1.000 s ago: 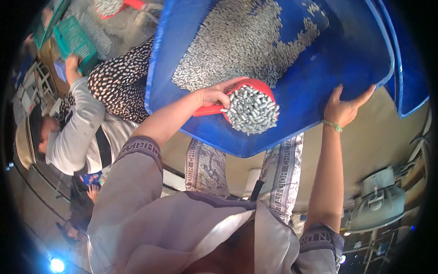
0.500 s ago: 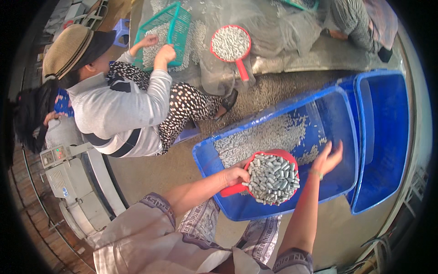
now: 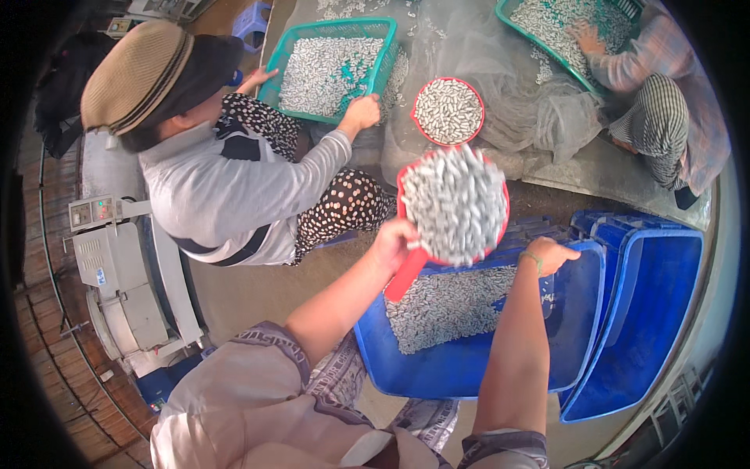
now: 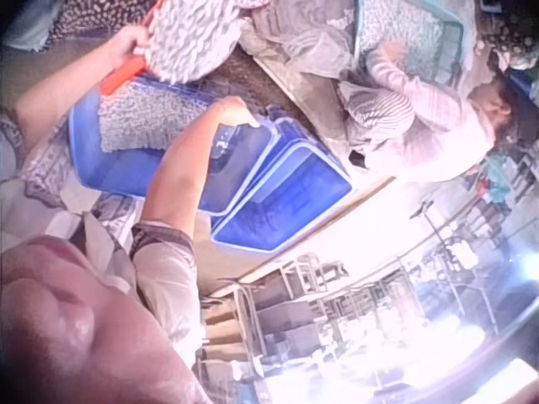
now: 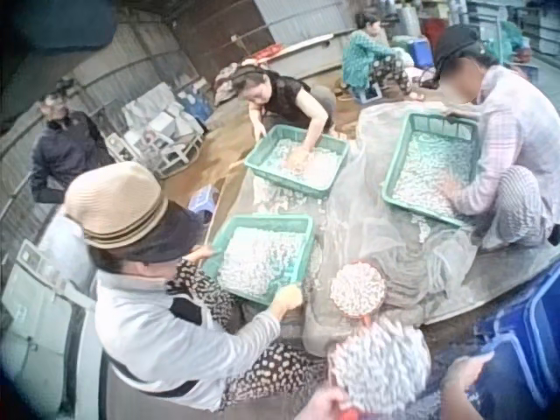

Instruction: The person sorts white silkworm cocoons by hand in a green basket, then pours them into a machine. They later use a red scoop to transfer cocoons between blue bins while other workers sort nearby.

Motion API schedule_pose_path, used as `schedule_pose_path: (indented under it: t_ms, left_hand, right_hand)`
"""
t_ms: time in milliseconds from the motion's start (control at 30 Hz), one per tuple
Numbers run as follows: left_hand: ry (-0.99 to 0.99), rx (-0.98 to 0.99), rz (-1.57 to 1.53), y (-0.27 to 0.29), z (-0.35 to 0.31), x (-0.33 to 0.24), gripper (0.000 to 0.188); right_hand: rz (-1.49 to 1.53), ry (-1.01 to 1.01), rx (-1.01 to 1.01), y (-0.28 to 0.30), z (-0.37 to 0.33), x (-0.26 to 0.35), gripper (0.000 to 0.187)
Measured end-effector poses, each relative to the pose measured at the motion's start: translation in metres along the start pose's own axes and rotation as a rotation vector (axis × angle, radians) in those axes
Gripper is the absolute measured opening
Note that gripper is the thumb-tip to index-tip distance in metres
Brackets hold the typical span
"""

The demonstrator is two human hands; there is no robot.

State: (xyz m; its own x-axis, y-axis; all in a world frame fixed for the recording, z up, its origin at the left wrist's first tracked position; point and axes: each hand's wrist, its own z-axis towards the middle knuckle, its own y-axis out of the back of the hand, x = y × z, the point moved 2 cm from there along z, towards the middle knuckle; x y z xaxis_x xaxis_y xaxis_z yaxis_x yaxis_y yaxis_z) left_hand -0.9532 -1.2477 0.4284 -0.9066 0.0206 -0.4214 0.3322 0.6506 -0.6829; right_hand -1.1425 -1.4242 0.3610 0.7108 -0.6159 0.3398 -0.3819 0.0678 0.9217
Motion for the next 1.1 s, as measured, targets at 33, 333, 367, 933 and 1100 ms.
schedule_pose_path:
  t_ms: [33, 333, 367, 933, 1100]
  left_hand:
    - [-0.055, 0.038, -0.095, -0.008, 0.016, -0.007, 0.063]
    - [-0.272, 0.111, -0.235, -0.033, 0.18, -0.049, 0.065]
    - [-0.303, 0.116, -0.238, -0.038, 0.189, -0.056, 0.065]
    - [-0.332, 0.121, -0.544, -0.069, 0.374, -0.002, 0.055]
    - [-0.335, 0.036, -0.528, -0.01, 0.402, 0.014, 0.057]
  right_hand:
    - [-0.019, -0.017, -0.021, 0.001, -0.003, 0.002, 0.056]
    - [-0.109, 0.04, -0.099, 0.004, -0.001, -0.014, 0.063]
    - [-0.116, 0.027, -0.072, 0.004, -0.005, -0.011, 0.063]
    - [-0.115, 0.049, -0.069, 0.004, -0.021, -0.013, 0.071]
    - [-0.087, 0.086, -0.069, -0.002, -0.022, -0.004, 0.072]
